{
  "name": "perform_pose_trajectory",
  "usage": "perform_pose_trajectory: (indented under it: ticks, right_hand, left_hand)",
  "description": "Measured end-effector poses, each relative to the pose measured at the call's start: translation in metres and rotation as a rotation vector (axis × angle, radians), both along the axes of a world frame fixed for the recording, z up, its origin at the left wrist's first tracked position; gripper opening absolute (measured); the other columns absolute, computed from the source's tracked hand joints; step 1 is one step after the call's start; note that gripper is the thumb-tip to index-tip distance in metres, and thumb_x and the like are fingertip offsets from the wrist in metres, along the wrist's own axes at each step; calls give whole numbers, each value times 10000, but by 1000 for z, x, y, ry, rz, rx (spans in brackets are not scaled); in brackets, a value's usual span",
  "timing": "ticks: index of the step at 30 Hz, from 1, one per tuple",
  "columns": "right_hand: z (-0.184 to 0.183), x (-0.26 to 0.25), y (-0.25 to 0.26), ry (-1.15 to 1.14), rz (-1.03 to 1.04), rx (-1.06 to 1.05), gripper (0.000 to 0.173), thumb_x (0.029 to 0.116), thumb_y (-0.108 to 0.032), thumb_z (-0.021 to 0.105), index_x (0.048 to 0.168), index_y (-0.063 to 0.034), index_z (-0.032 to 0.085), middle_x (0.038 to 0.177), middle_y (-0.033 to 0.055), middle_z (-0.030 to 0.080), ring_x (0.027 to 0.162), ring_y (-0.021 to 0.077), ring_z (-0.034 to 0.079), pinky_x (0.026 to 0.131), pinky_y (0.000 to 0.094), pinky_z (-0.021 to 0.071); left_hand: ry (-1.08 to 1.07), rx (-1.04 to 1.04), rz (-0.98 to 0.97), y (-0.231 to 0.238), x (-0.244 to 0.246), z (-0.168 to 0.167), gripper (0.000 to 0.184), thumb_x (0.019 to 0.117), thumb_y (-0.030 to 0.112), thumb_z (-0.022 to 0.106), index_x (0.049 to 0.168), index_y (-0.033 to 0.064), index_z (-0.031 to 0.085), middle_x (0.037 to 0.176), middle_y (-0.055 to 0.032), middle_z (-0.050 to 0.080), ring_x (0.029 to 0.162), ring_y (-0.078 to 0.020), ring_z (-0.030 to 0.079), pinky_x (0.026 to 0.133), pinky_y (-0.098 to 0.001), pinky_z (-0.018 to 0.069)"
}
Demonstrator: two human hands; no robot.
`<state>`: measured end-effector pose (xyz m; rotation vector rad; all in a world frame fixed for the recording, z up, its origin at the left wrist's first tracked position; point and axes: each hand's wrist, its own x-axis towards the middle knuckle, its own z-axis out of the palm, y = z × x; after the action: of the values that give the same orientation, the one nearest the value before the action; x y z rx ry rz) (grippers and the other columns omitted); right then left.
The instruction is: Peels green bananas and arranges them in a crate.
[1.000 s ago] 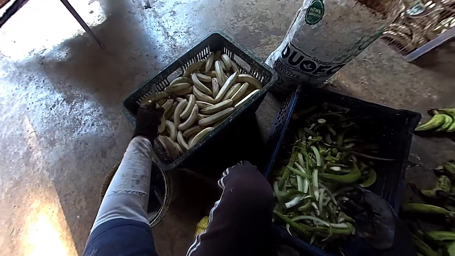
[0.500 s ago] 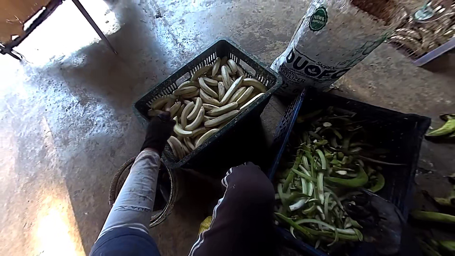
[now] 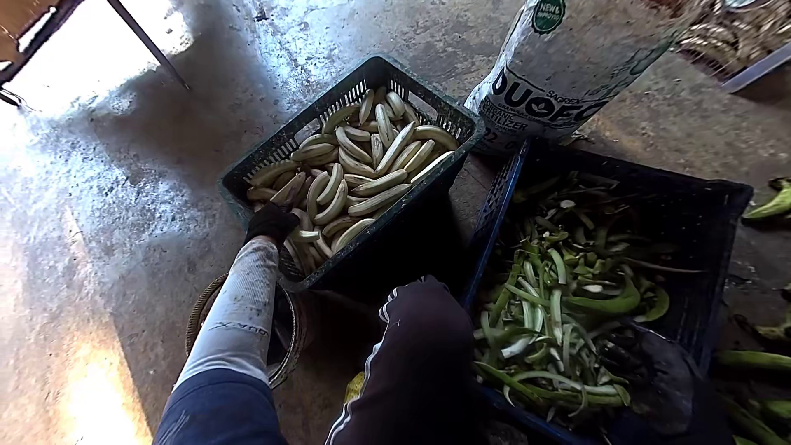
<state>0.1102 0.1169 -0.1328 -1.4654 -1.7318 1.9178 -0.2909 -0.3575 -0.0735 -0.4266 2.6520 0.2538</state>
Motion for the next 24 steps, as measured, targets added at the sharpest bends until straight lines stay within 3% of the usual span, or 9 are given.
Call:
perform_pose_trajectory:
  ticks: [2,4,6,10,13,14,15,19,24]
  right_hand:
    - [-1,0,-1,-13,12,18,290,1068,-374,413,1207,-165,559,873,-55,634,682,52,642,599,230,561]
    - [0,-4,-5,-11,-1,52,290,1058,-370,422,1182,-156,574,843,-52,627,654,58,639,576,237,563]
    - [7,-6,-9,-14,0,71,323,1070,-347,403,1272,-135,538,871,-42,617,645,64,628,575,244,558]
    - [1,4,6,-11,-1,75,366,1070,-382,421,1324,-140,523,913,-27,637,675,77,642,587,260,565]
    - [-11,8,16,17,-23,53,308,1051,-399,451,1205,-173,594,837,-59,643,641,51,629,544,232,549]
    - [-11,5,14,17,-32,42,279,1056,-400,453,1140,-179,602,802,-64,638,624,48,627,533,226,548]
    - [-7,1,9,10,-31,37,283,1064,-389,442,1161,-167,589,822,-56,634,641,55,633,556,232,554]
    - [8,-12,-13,-24,40,89,382,1064,-371,404,1339,-127,505,943,-32,620,684,60,634,603,246,563]
    - [22,-13,-16,-8,52,112,400,1067,-363,397,1370,-119,488,947,-28,623,675,55,636,592,233,558]
  left_hand:
    - [-95,-146,-63,7,3,8,471,986,373,633,1133,-74,640,1177,-310,654,1153,-462,632,941,-671,479]
    - [-59,-205,-59,9,1,3,465,968,343,653,1199,-59,624,1225,-308,645,1193,-464,622,958,-671,485]
    - [27,-193,-33,9,-1,-7,537,945,344,672,1325,-21,565,1262,-298,637,1203,-465,620,963,-673,489]
    - [150,-31,39,6,5,8,539,1006,394,587,1325,-40,557,1229,-314,640,1182,-488,617,965,-699,465]
    - [241,165,71,-6,21,27,532,1004,439,611,1349,42,534,1134,-267,664,1032,-432,667,891,-664,507]
    - [225,207,30,-9,27,29,503,994,403,648,1315,31,541,1098,-263,660,978,-424,666,858,-654,514]
    - [176,220,-39,-9,32,29,474,981,354,679,1291,19,554,1088,-265,655,961,-421,662,844,-653,512]
    - [13,130,-311,-1,23,-7,389,950,285,714,1173,-15,604,1082,-271,652,1031,-459,641,878,-685,488]
    - [-109,-4,-433,12,-9,-24,401,969,317,675,1218,8,614,1128,-276,669,1079,-467,651,903,-700,490]
